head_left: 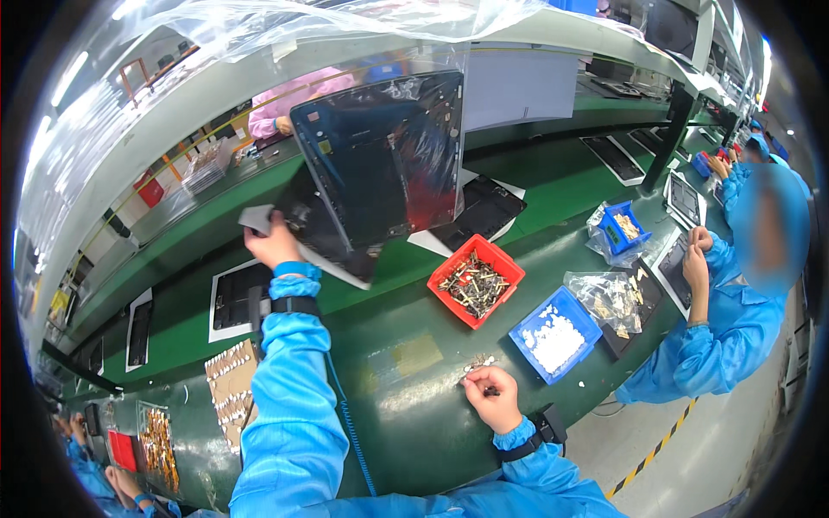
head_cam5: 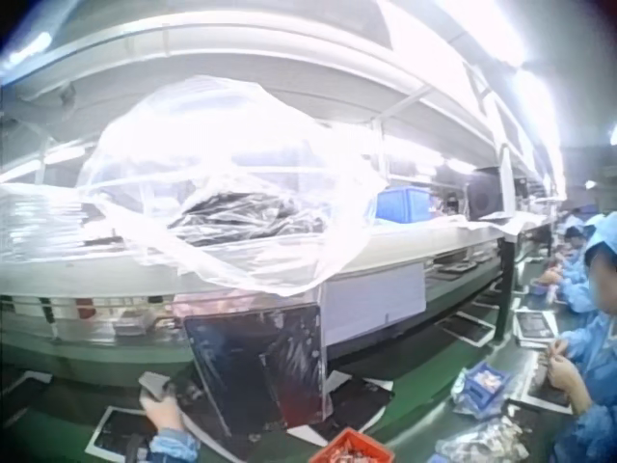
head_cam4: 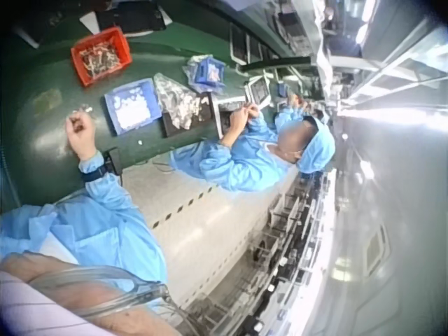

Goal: The person assembles electronic device components by applying adhesive tape strips to a circuit board with an applicator tool, then mounting an electronic device shell over it and securing it with small screws using tweezers.

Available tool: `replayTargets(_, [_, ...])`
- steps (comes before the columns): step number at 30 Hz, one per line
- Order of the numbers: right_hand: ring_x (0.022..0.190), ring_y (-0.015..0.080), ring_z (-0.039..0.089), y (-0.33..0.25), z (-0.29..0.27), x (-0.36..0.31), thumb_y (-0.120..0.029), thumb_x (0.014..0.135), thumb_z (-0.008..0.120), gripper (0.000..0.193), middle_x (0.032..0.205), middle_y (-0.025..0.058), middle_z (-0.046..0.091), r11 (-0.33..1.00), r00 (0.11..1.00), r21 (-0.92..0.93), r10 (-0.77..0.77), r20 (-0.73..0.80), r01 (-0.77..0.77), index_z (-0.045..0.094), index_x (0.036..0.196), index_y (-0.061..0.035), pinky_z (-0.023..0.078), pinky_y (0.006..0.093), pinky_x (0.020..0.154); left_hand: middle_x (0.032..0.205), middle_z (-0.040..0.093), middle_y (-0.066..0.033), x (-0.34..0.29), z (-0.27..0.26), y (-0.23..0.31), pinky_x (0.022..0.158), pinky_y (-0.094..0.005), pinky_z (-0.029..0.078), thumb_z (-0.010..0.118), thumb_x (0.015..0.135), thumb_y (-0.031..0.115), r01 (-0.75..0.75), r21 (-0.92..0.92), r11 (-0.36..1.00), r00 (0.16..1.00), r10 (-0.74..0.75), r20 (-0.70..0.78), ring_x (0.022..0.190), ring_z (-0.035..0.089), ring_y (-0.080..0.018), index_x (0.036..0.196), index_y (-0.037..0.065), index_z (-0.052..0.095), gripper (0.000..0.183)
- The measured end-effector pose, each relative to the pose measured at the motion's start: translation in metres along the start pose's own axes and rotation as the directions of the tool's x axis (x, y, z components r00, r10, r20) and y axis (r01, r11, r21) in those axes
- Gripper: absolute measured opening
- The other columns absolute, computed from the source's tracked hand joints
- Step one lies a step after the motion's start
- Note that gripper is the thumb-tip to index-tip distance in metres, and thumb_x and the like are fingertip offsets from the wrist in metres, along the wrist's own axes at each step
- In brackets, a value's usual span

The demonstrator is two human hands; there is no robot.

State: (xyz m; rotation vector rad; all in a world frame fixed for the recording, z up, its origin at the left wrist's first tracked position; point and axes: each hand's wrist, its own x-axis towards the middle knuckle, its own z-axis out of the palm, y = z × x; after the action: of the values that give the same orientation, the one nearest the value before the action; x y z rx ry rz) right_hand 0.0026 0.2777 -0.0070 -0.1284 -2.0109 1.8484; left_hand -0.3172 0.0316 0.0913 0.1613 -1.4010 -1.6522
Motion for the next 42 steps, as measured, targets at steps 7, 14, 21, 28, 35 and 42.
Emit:
replayTargets(7, [0.062,0.003,0.051,-0.006,-0.009,0.002,-0.002,0.077,0.063,0.004,0.074,-0.0003,0.059,0.995,0.993,0.06,-0.069,-0.096,0.075,0.061,0.081,-0.0035,0.04,0.0172,0.053,0.097,0.06,-0.0026,0.043,-0.14,0.136,0.077,-0.0233,0.041,0.055,0.088,0.013,-0.127,-0.139,0.982,0.878,0.177,0.445,0.086,0.054,-0.0086,0.104,-0.001,0.056,0.021])
replayTargets(14, [0.066,0.0048,0.052,-0.047,-0.052,-0.009,0.002,0.078,0.06,0.007,0.078,0.0016,0.06,0.994,0.967,0.097,-0.025,-0.252,0.051,0.059,0.084,-0.0013,0.04,0.0182,0.059,0.109,0.057,-0.007,-0.012,-0.212,0.212,0.089,-0.0316,0.04,0.057,0.084,0.015,0.32,0.1,0.942,0.288,-0.197,0.937,0.102,0.053,-0.0161,0.116,-0.001,0.048,0.037])
replayTargets(21, [0.058,0.0037,0.047,-0.073,-0.059,-0.035,-0.001,0.079,0.059,0.008,0.077,0.0044,0.061,0.994,0.971,0.105,0.046,-0.233,-0.022,0.058,0.088,-0.0004,0.037,0.0176,0.051,0.106,0.058,-0.0053,-0.184,-0.152,0.105,0.085,-0.0288,0.041,0.055,0.087,0.02,0.264,0.446,0.855,-0.545,-0.249,0.8,0.094,0.052,-0.0134,0.114,0.001,0.052,0.033])
replayTargets(28, [0.065,0.0095,0.058,-0.063,-0.01,-0.112,-0.002,0.077,0.062,0.005,0.072,0.0036,0.062,0.926,0.843,-0.27,0.357,0.402,-0.264,0.063,0.081,0.0,0.046,0.0224,0.057,0.092,0.056,-0.0173,-0.232,-0.165,0.087,0.08,-0.0394,0.042,0.061,0.072,0.015,-0.45,0.069,0.891,-0.126,-0.139,0.982,0.09,0.051,-0.0355,0.097,0.003,0.058,0.028])
replayTargets(35, [0.058,0.0225,0.058,-0.056,0.013,-0.138,-0.01,0.071,0.067,0.012,0.068,0.013,0.061,0.809,0.748,-0.587,0.372,0.55,0.028,0.064,0.077,0.0,0.044,0.0306,0.053,0.083,0.057,-0.0115,-0.229,-0.205,0.068,0.076,-0.0389,0.043,0.059,0.072,0.009,-0.479,0.168,0.861,0.125,-0.123,0.985,0.083,0.053,-0.0304,0.081,0.005,0.063,0.011])
replayTargets(42, [0.061,0.0284,0.058,-0.06,0.023,-0.142,-0.009,0.067,0.064,0.01,0.069,0.0136,0.06,0.743,0.733,-0.661,0.394,0.554,0.1,0.064,0.075,-0.0025,0.045,0.035,0.054,0.077,0.055,-0.0092,-0.232,-0.21,0.068,0.069,-0.0388,0.043,0.058,0.073,0.008,-0.441,0.139,0.887,0.242,-0.032,0.97,0.079,0.051,-0.0295,0.077,0.007,0.063,0.006])
